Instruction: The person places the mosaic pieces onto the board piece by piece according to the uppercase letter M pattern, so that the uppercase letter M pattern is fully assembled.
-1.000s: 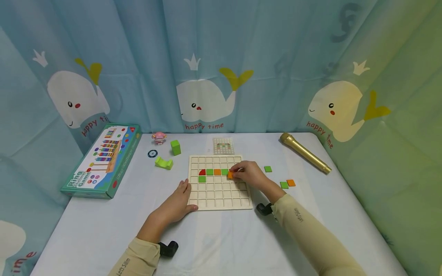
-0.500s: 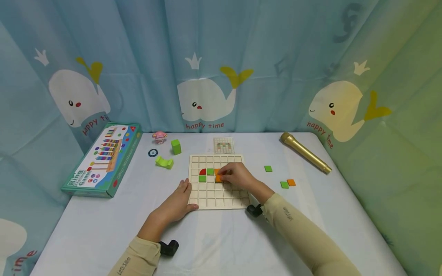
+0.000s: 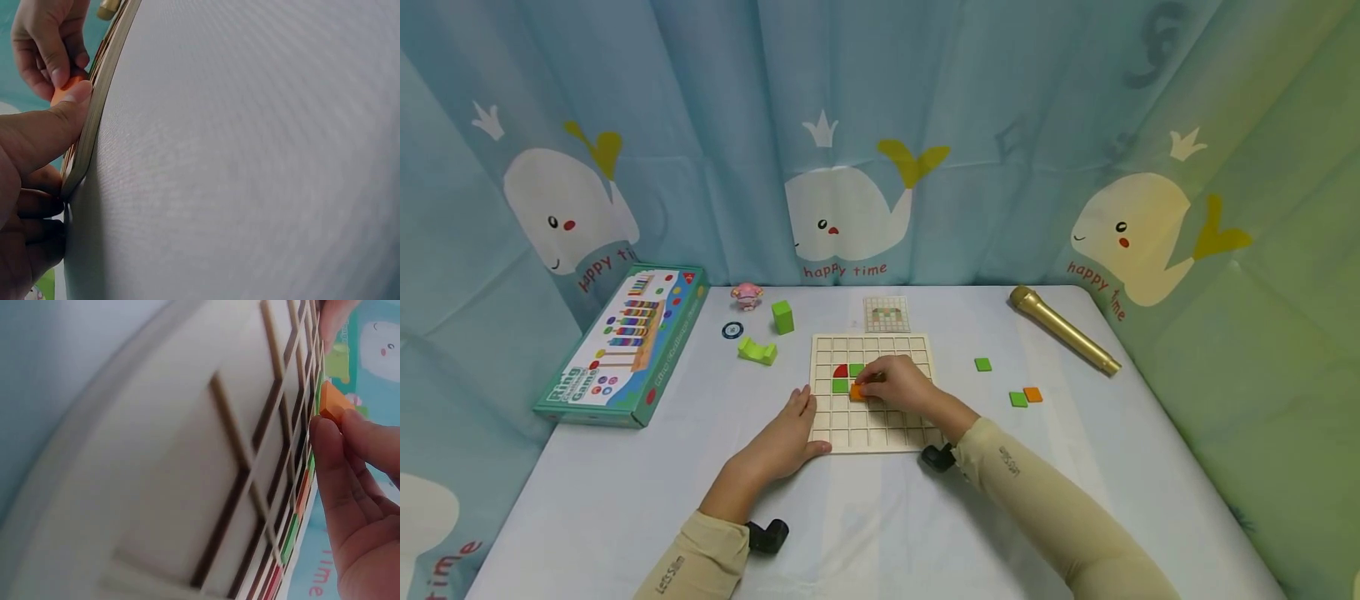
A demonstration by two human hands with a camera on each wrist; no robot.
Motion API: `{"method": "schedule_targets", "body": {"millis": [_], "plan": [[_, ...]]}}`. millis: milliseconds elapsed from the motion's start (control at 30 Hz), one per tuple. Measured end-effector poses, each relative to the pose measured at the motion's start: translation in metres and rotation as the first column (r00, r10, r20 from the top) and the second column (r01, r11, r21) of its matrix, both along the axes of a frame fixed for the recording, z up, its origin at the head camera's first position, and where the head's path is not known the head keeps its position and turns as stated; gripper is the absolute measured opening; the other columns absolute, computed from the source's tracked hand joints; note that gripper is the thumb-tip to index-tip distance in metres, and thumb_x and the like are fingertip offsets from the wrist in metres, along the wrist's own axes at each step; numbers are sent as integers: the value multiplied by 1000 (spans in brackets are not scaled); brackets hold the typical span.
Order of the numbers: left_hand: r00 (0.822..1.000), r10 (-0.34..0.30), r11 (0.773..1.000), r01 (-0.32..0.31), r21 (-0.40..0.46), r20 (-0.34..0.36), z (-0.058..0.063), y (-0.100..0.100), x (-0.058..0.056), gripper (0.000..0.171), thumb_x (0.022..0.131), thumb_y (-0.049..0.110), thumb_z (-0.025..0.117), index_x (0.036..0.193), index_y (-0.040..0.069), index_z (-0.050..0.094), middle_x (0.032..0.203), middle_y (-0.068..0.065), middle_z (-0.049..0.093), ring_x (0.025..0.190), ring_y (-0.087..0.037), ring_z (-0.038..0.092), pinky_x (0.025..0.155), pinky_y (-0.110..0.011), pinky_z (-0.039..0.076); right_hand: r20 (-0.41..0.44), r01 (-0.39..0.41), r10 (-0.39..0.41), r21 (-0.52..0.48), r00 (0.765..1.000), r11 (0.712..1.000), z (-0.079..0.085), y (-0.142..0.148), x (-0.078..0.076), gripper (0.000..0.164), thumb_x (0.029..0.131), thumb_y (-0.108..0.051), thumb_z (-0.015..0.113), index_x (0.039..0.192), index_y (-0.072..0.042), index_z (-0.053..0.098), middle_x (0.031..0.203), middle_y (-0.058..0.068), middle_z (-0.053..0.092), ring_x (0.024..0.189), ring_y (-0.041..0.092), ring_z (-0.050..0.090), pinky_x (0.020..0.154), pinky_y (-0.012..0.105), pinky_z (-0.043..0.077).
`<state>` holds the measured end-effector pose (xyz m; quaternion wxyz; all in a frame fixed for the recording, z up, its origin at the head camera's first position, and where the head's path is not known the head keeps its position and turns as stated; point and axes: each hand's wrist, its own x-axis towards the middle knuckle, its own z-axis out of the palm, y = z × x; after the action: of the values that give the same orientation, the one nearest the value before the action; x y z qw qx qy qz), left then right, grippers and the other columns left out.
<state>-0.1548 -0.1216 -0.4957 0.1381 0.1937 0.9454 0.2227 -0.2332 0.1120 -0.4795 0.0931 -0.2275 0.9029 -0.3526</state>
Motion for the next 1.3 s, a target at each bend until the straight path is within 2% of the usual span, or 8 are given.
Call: {"method": "schedule_targets", "body": {"millis": [200,433,633,800,1033,1300], "plan": [[1000,-5,1000,5,17,-1,3,0,1,87,94,36,71,150,-16,29,161,-31,18,150,-42,16,118,-49,25,27,-12,13,-15,1000,1000,1,-11,2,8,92,-12,76,99,-10,79,96,-3,74,86,9,65,79,26,55],[1000,-8,1000,8,10,-4,2,0,1,87,94,36,71,150,-15,30,161,-30,19,150,-42,17,118,-49,27,36,-38,38,1,999,999,-1,-23,6,5,93,-13,74,96,-12,78,91,-6,71,85,10,63,79,27,53],[1000,-6,1000,6,11,-13,1,0,0,87,93,37,71,150,-15,30,161,-30,18,150,-42,17,117,-49,27,13,-30,29,86,999,996,-3,-29,9,6,94,-14,73,96,-13,78,89,-8,70,82,9,61,77,27,52],[1000,-13,1000,13,13,-23,0,-1,0,87,94,37,70,150,-15,30,161,-31,18,150,-43,16,117,-49,27,-40,-37,43,142,998,989,-3,-33,10,6,93,-14,74,94,-13,80,90,-6,70,84,9,63,75,26,53],[1000,-15,1000,15,3,-21,1,-1,0,87,94,37,69,150,-16,30,161,-31,18,150,-43,16,118,-49,27,-94,-50,63,134,994,990,-3,-34,11,5,92,-12,76,92,-10,81,88,-4,71,83,10,64,74,27,54],[1000,-14,1000,14,2,-20,1,0,1,87,94,37,70,150,-16,30,160,-32,19,150,-43,17,117,-50,28,-29,-18,22,103,999,995,-3,-23,10,8,94,-16,73,99,-14,79,93,-8,71,86,8,63,79,26,53]]}}
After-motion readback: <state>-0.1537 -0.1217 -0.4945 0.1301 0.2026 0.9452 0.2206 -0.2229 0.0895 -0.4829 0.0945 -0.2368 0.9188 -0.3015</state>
